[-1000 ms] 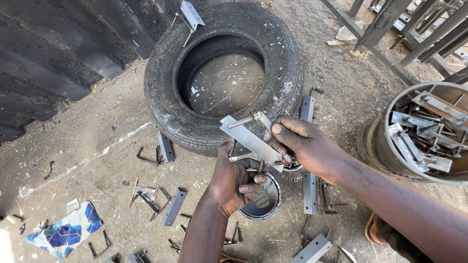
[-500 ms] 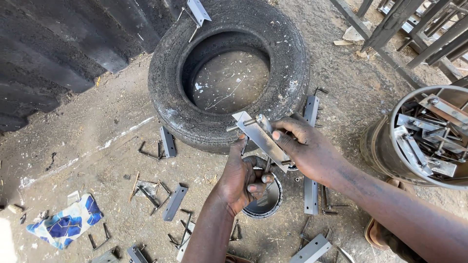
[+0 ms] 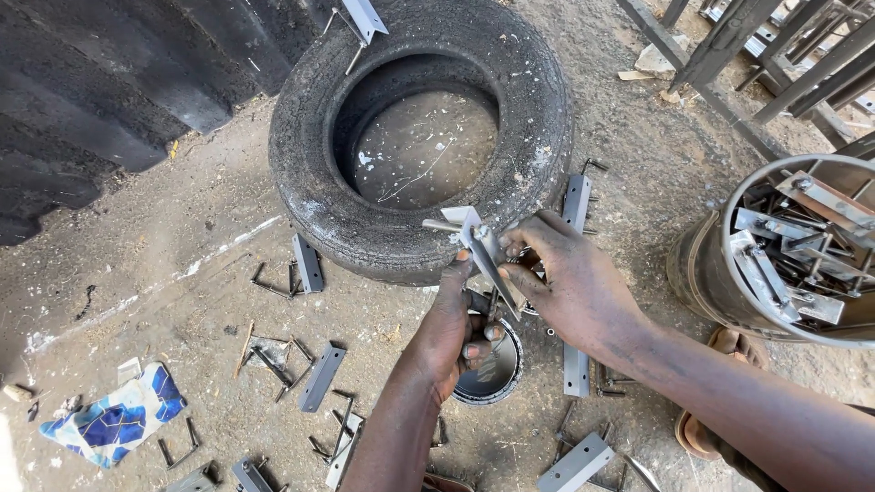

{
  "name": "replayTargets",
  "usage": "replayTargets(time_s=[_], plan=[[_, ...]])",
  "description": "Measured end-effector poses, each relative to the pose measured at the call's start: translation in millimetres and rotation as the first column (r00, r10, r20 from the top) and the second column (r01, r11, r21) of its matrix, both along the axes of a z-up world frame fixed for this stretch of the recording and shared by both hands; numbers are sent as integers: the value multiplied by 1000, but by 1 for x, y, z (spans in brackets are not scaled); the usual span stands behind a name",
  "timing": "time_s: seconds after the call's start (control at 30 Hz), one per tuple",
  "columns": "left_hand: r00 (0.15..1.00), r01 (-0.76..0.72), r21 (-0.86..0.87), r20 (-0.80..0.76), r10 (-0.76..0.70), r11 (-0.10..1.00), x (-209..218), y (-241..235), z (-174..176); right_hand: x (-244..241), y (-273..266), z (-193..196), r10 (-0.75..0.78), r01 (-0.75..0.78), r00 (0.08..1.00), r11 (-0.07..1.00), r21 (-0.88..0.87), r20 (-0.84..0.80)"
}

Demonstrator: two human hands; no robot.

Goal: Painting small metal brackets with black paint and inserting pins into them

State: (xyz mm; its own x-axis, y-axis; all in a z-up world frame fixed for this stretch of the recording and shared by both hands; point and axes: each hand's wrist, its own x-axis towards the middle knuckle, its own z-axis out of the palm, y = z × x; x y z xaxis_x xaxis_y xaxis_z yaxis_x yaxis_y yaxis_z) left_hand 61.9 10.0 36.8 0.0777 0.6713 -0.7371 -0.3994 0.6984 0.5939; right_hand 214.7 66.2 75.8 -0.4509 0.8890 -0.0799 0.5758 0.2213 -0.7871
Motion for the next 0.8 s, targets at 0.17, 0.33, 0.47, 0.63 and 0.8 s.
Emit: replayTargets(time_s=[0.17,0.33,0.47,0.63,0.8], plan=[[999,-3,33,-34,4,999,7,-1,7,2,6,-12,-59,58,998,998,-32,-28],[984,8,42,-179,0,999,12,-8,34,2,7,-17,-93,96,995,989,-109,28],[908,104,40,-411,-79,994,1,-6,23,0,10,-22,-67,74,996,988,-135,51],[872,131,-21,-473,-125,991,1,-9,24,2,14,-16,-28,50,992,984,-173,127],[769,257,-79,-587,-254,963,-7,-9,-10,8,20,-8,14,19,991,970,-244,134]])
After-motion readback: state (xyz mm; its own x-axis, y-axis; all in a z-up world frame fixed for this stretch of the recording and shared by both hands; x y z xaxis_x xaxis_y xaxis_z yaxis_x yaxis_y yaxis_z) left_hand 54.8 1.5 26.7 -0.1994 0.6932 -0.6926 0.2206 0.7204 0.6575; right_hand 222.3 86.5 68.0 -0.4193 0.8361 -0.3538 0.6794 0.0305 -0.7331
